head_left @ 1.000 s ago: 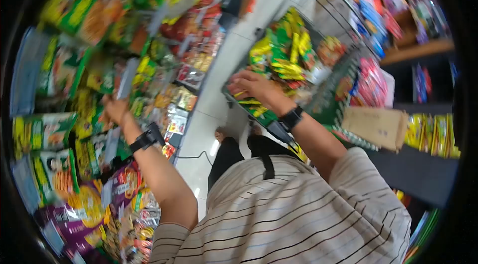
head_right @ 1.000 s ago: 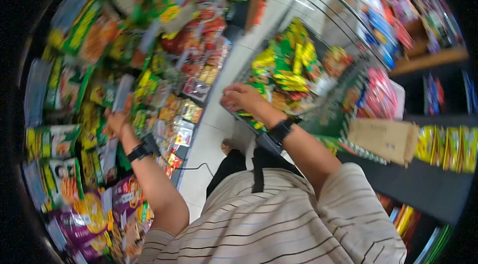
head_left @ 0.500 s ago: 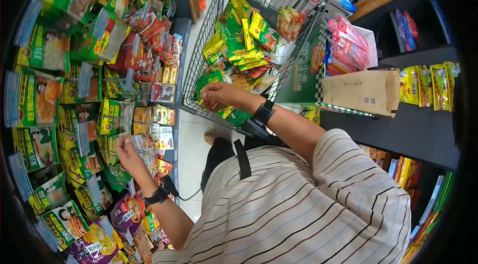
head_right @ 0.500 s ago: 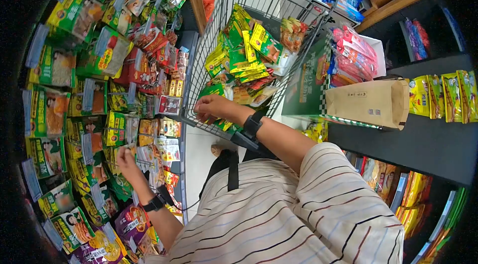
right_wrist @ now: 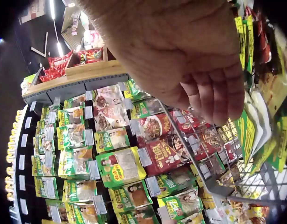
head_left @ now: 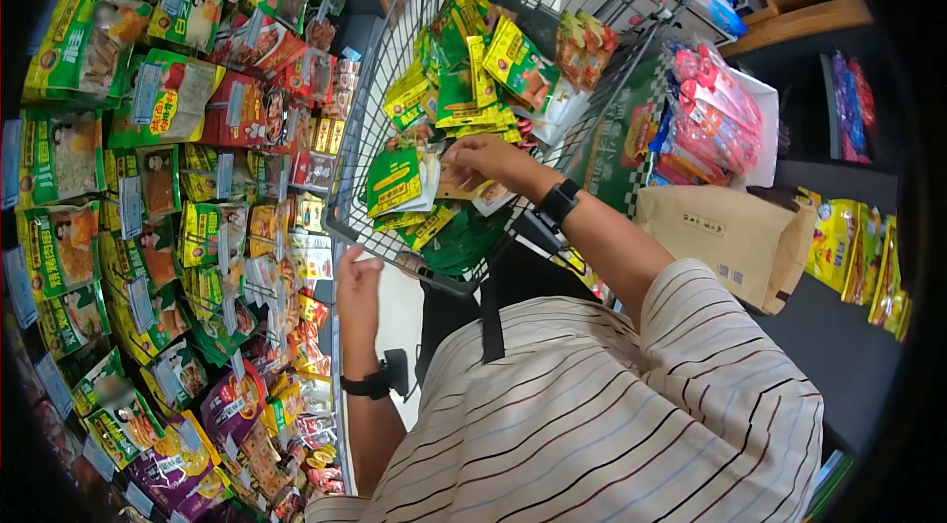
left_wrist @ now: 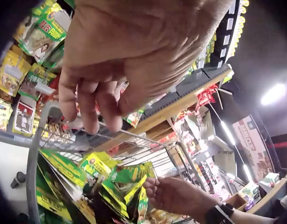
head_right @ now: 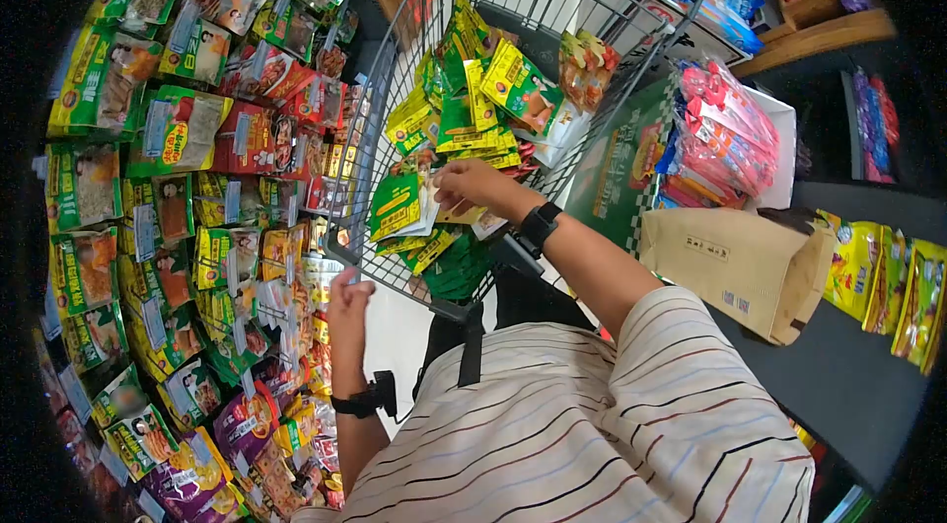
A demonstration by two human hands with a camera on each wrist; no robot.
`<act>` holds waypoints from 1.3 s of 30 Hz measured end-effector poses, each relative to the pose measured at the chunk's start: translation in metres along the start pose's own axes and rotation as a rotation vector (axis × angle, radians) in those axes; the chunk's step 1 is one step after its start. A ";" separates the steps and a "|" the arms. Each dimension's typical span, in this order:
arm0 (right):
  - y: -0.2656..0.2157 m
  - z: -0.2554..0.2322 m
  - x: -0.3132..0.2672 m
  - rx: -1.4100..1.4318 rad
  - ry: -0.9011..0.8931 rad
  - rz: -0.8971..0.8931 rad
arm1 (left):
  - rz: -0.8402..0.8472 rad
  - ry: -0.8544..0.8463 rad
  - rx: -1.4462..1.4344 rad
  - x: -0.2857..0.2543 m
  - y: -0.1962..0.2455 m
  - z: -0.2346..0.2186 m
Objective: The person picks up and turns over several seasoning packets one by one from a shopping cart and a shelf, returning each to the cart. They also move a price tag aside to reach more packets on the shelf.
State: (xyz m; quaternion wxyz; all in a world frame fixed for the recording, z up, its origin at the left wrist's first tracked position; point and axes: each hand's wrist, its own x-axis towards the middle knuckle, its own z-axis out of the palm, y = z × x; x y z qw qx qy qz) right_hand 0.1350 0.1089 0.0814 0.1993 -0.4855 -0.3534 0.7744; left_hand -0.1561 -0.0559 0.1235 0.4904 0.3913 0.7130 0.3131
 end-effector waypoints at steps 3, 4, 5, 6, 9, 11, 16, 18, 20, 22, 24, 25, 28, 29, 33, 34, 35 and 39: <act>-0.011 -0.025 0.008 0.000 -0.036 0.032 | -0.129 -0.112 0.122 -0.005 0.017 0.031; -0.011 -0.033 0.015 -0.001 -0.047 0.009 | -0.168 -0.131 0.078 -0.009 0.024 0.039; -0.011 -0.040 0.023 -0.003 -0.057 -0.016 | -0.186 -0.134 0.057 -0.010 0.023 0.044; -0.018 -0.041 0.029 0.041 0.018 0.053 | -0.204 -0.137 0.035 -0.011 0.022 0.049; -0.031 -0.054 0.062 0.064 0.026 -0.046 | -0.247 -0.102 0.015 -0.019 0.023 0.058; -0.042 -0.060 0.088 0.048 0.034 -0.077 | -0.252 -0.072 0.021 -0.025 0.015 0.059; -0.052 -0.082 0.176 0.153 0.107 -0.023 | -0.337 0.009 0.012 -0.043 0.002 0.061; -0.047 -0.086 0.217 0.066 0.194 -0.027 | -0.355 0.026 0.042 -0.052 0.002 0.060; -0.051 -0.083 0.247 -0.069 0.324 0.065 | -0.392 0.043 0.049 -0.059 -0.009 0.060; -0.052 -0.087 0.271 -0.266 0.352 0.105 | -0.437 0.059 0.021 -0.063 0.004 0.062; -0.053 -0.084 0.278 -0.389 0.427 0.116 | -0.461 0.083 -0.014 -0.067 0.003 0.062; -0.052 -0.082 0.284 -0.452 0.463 0.120 | -0.483 0.097 -0.011 -0.068 0.002 0.062; -0.044 -0.085 0.309 -0.659 0.506 0.109 | -0.564 0.138 -0.036 -0.071 -0.005 0.062; -0.040 -0.086 0.316 -0.703 0.533 0.118 | -0.563 0.136 -0.038 -0.072 -0.011 0.063; -0.035 -0.093 0.336 -0.717 0.456 0.160 | -0.584 0.127 -0.039 -0.076 -0.023 0.063; -0.034 -0.091 0.341 -0.702 0.491 0.157 | -0.599 0.127 -0.039 -0.077 -0.023 0.062; -0.033 -0.090 0.344 -0.753 0.496 0.121 | -0.589 0.132 -0.027 -0.078 -0.023 0.060; -0.021 -0.113 0.352 -0.864 0.543 0.068 | -0.564 0.145 -0.029 -0.079 -0.023 0.059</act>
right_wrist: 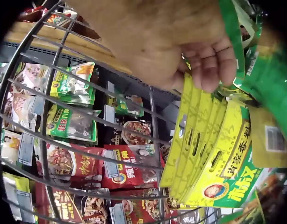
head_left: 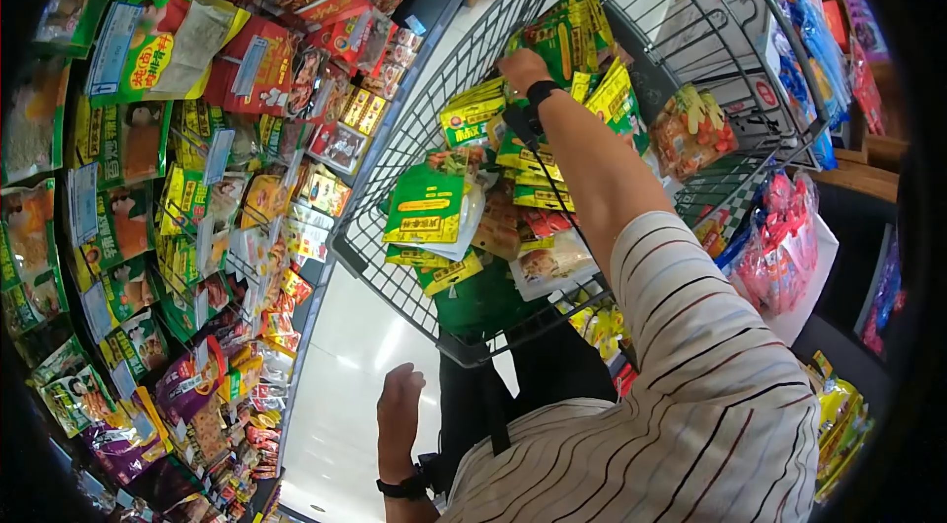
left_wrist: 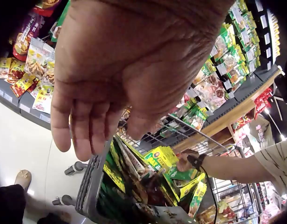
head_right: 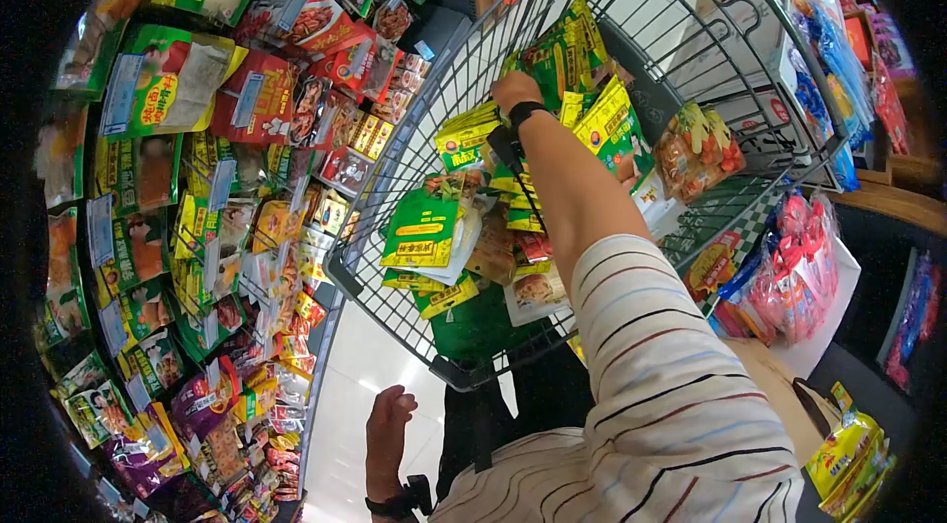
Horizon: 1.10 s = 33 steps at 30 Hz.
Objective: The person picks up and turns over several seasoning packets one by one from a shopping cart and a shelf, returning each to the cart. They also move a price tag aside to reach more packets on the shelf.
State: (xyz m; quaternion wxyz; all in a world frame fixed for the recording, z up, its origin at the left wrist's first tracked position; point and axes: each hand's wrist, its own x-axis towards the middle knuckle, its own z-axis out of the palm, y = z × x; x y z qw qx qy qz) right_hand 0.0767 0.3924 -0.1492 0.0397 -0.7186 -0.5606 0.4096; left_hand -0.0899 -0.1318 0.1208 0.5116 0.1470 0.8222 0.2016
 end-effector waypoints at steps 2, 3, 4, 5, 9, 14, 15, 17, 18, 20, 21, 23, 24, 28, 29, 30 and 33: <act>-0.004 -0.026 -0.021 0.086 -0.033 0.032 | 0.009 -0.002 -0.023 -0.002 -0.001 -0.003; 0.006 -0.031 -0.015 0.207 -0.091 0.004 | 0.016 -0.011 -0.037 -0.004 -0.002 -0.004; 0.010 -0.044 -0.014 0.316 -0.154 0.022 | 0.024 -0.020 -0.052 -0.005 -0.002 -0.004; 0.013 -0.055 -0.014 0.424 -0.217 0.037 | 0.029 -0.020 -0.038 -0.006 -0.002 -0.005; -0.016 -0.116 -0.092 0.657 -0.248 -0.058 | 0.084 -0.045 -0.011 -0.001 -0.003 -0.011; -0.064 -0.183 -0.203 0.723 -0.305 -0.389 | 0.316 -0.129 -0.107 0.006 0.022 -0.033; -0.079 -0.191 -0.238 0.754 -0.275 -0.413 | 0.385 -0.116 -0.106 0.011 0.028 -0.038; -0.098 -0.193 -0.288 0.763 -0.292 -0.470 | 0.545 -0.095 -0.128 0.016 0.045 -0.051; -0.106 -0.193 -0.316 0.762 -0.305 -0.498 | 0.636 -0.089 -0.157 0.016 0.057 -0.055; -0.121 -0.183 -0.381 0.779 -0.370 -0.541 | 0.833 -0.076 -0.168 0.004 0.084 -0.064; -0.124 -0.174 -0.412 0.817 -0.417 -0.561 | 0.957 -0.007 -0.054 -0.003 0.096 -0.067; -0.134 -0.151 -0.464 0.893 -0.515 -0.572 | 1.164 0.153 0.134 -0.017 0.109 -0.074; -0.138 -0.139 -0.486 0.930 -0.560 -0.561 | 1.250 0.237 0.207 -0.025 0.110 -0.077; -0.153 -0.095 -0.567 1.029 -0.744 -0.620 | 1.253 0.333 0.054 -0.042 0.083 -0.099; -0.158 -0.084 -0.585 0.961 -0.723 -0.621 | 1.196 0.291 -0.035 -0.039 0.069 -0.107; -0.163 -0.078 -0.600 0.947 -0.692 -0.642 | 1.138 0.249 -0.124 -0.045 0.060 -0.117; -0.171 -0.064 -0.625 0.884 -0.540 -0.710 | 0.815 -0.048 -0.623 -0.063 0.030 -0.146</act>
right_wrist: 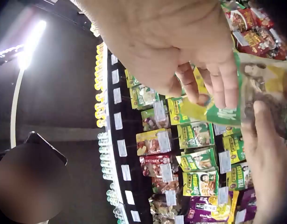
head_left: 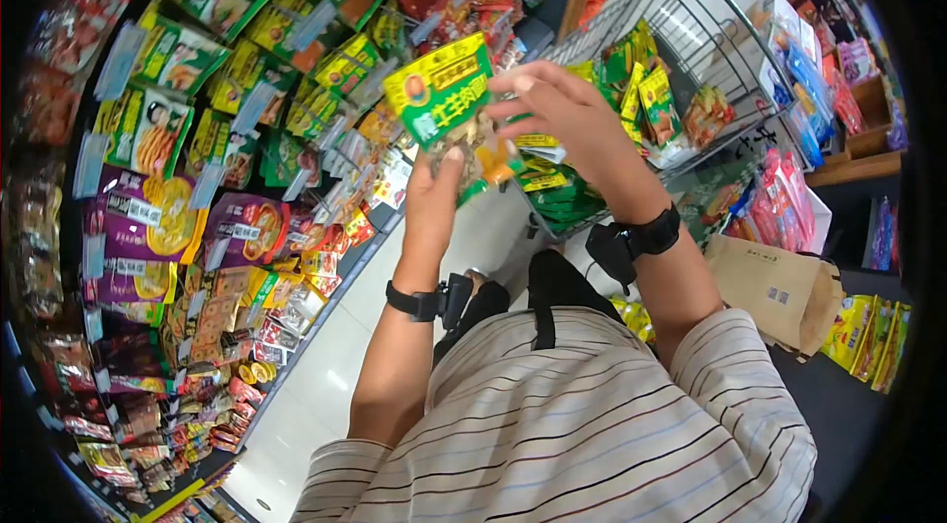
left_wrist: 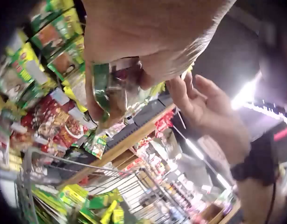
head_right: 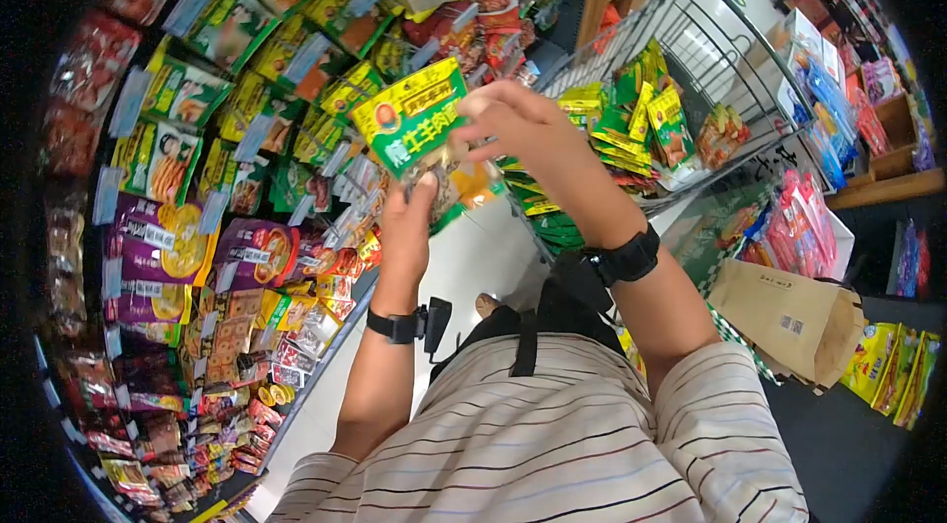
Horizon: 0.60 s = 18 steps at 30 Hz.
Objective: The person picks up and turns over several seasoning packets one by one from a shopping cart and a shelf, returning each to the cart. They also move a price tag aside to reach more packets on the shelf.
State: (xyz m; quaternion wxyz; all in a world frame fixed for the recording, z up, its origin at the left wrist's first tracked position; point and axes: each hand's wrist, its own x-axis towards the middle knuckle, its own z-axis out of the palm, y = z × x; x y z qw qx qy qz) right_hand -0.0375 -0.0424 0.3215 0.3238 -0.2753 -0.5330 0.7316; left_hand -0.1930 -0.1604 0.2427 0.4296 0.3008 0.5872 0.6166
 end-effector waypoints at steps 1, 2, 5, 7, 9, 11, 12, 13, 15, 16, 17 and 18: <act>0.004 -0.002 0.001 -0.056 0.032 -0.007 | -0.066 0.010 -0.208 -0.003 -0.002 -0.013; 0.010 -0.005 0.001 -0.111 0.061 -0.006 | -0.078 0.030 -0.177 -0.006 -0.008 -0.030; 0.028 0.005 -0.007 -0.188 0.024 0.062 | -0.090 -0.046 -0.419 -0.030 0.013 -0.050; 0.034 0.022 -0.013 -0.214 -0.040 0.119 | -0.086 -0.039 -0.436 -0.042 0.018 -0.062; 0.042 0.033 -0.016 -0.260 -0.135 0.120 | -0.076 -0.045 -0.439 -0.051 0.024 -0.067; 0.054 0.041 -0.019 -0.313 -0.178 0.134 | -0.042 -0.053 -0.403 -0.057 0.024 -0.074; 0.059 0.047 -0.019 -0.263 -0.193 0.135 | -0.029 -0.055 -0.386 -0.059 0.022 -0.079; 0.061 0.052 -0.021 -0.238 -0.176 0.128 | -0.039 -0.048 -0.406 -0.061 0.020 -0.083; 0.061 0.061 -0.025 -0.190 -0.142 0.112 | -0.059 -0.035 -0.446 -0.064 0.016 -0.092; 0.063 0.060 -0.026 -0.218 -0.154 0.104 | -0.047 -0.047 -0.395 -0.064 0.014 -0.098; 0.065 0.062 -0.027 -0.207 -0.149 0.107 | -0.048 -0.053 -0.438 -0.066 0.012 -0.099; 0.066 0.064 -0.028 -0.196 -0.145 0.108 | -0.046 -0.060 -0.479 -0.068 0.017 -0.098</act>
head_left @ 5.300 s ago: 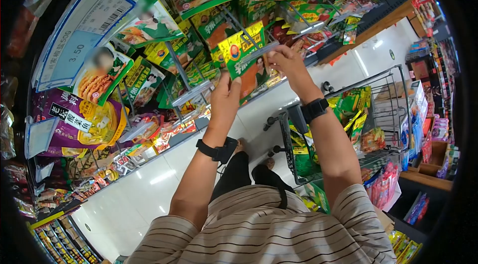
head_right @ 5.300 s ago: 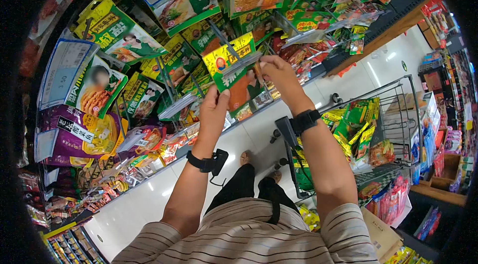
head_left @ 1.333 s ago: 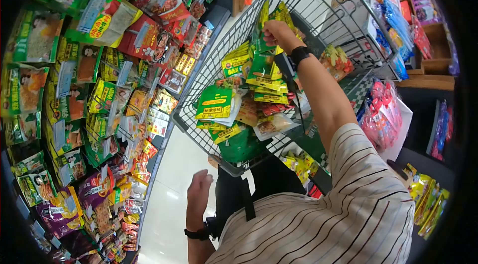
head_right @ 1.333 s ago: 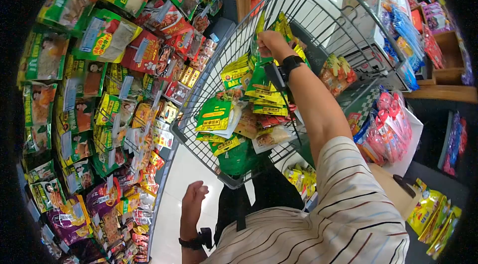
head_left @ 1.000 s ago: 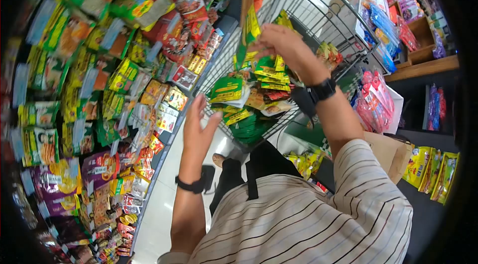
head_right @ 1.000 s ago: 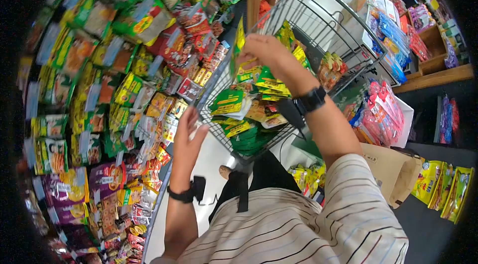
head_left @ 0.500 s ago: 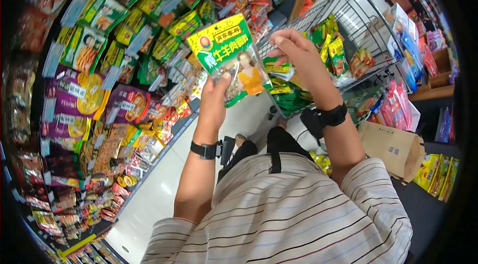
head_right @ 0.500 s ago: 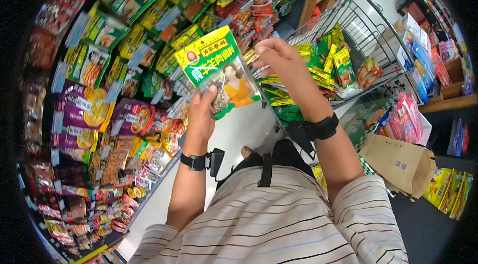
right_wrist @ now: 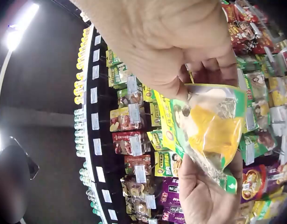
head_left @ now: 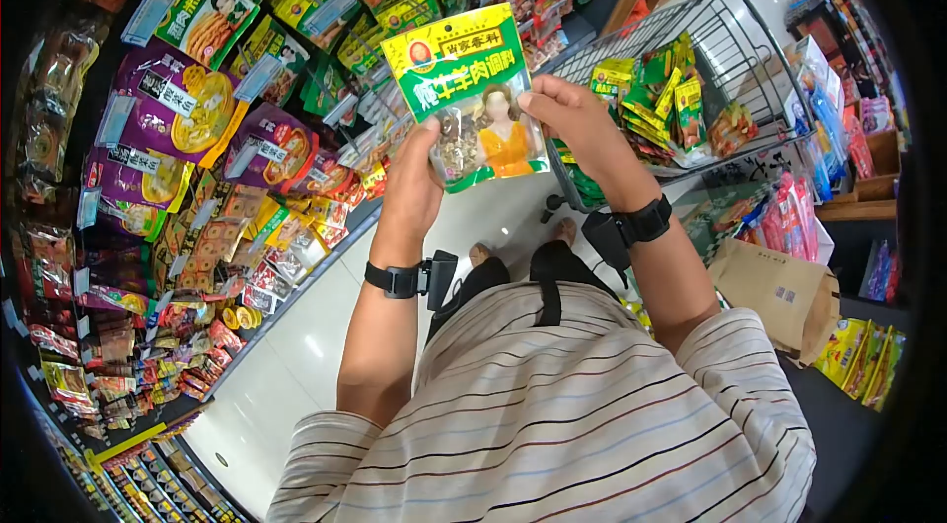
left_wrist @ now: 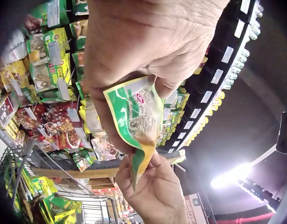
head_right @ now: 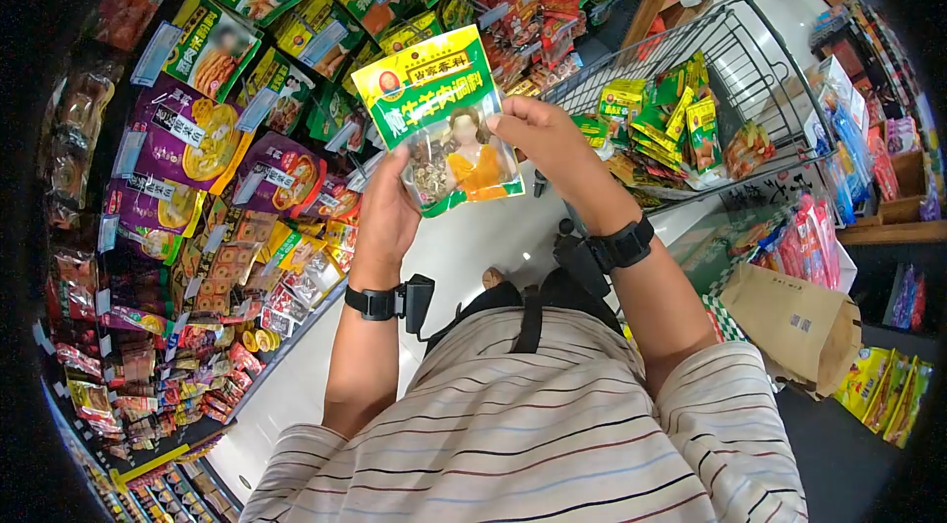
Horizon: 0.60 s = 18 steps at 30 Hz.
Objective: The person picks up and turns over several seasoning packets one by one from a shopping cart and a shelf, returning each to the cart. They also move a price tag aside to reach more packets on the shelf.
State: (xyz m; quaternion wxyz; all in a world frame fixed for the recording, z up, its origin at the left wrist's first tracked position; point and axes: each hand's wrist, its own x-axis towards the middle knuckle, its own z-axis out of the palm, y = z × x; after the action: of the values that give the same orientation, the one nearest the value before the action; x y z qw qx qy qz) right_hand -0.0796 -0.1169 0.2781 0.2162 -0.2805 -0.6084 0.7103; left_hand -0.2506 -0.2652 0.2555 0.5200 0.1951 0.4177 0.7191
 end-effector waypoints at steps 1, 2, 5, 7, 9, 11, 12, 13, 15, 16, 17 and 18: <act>0.000 0.002 0.000 0.011 0.005 0.000 | 0.001 -0.010 -0.041 -0.001 0.002 0.002; 0.000 0.002 -0.001 0.008 0.003 -0.003 | -0.001 -0.012 -0.040 -0.002 0.002 0.000; 0.003 0.003 -0.003 0.010 0.001 -0.001 | -0.005 -0.025 -0.039 -0.004 0.001 -0.005; 0.009 0.002 -0.002 0.021 -0.001 0.010 | 0.000 -0.039 -0.042 -0.006 0.002 -0.006; 0.007 0.002 -0.005 0.007 -0.011 0.021 | -0.004 -0.042 -0.041 -0.007 0.000 -0.007; 0.006 0.003 -0.008 0.007 -0.004 0.037 | -0.012 -0.036 -0.037 -0.006 -0.003 -0.010; 0.007 0.005 -0.008 0.015 0.007 0.048 | -0.018 -0.028 -0.033 -0.006 -0.005 -0.012; 0.008 0.006 -0.008 0.023 0.020 0.058 | -0.025 -0.020 -0.029 -0.005 -0.006 -0.014; 0.013 0.004 -0.008 0.010 0.017 0.066 | -0.033 -0.017 -0.032 -0.006 -0.006 -0.014; 0.015 0.003 -0.008 0.004 0.017 0.070 | -0.037 -0.016 -0.033 -0.007 -0.006 -0.013; 0.016 0.003 -0.008 0.004 0.020 0.069 | -0.037 -0.022 -0.037 -0.007 -0.006 -0.013; 0.016 0.004 -0.008 0.003 0.022 0.068 | -0.037 -0.027 -0.040 -0.006 -0.006 -0.013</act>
State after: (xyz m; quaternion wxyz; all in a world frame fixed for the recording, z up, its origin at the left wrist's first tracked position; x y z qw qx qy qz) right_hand -0.0755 -0.1275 0.2635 0.1992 -0.3086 -0.5951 0.7148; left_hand -0.2538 -0.2755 0.2441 0.5425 0.1865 0.3995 0.7151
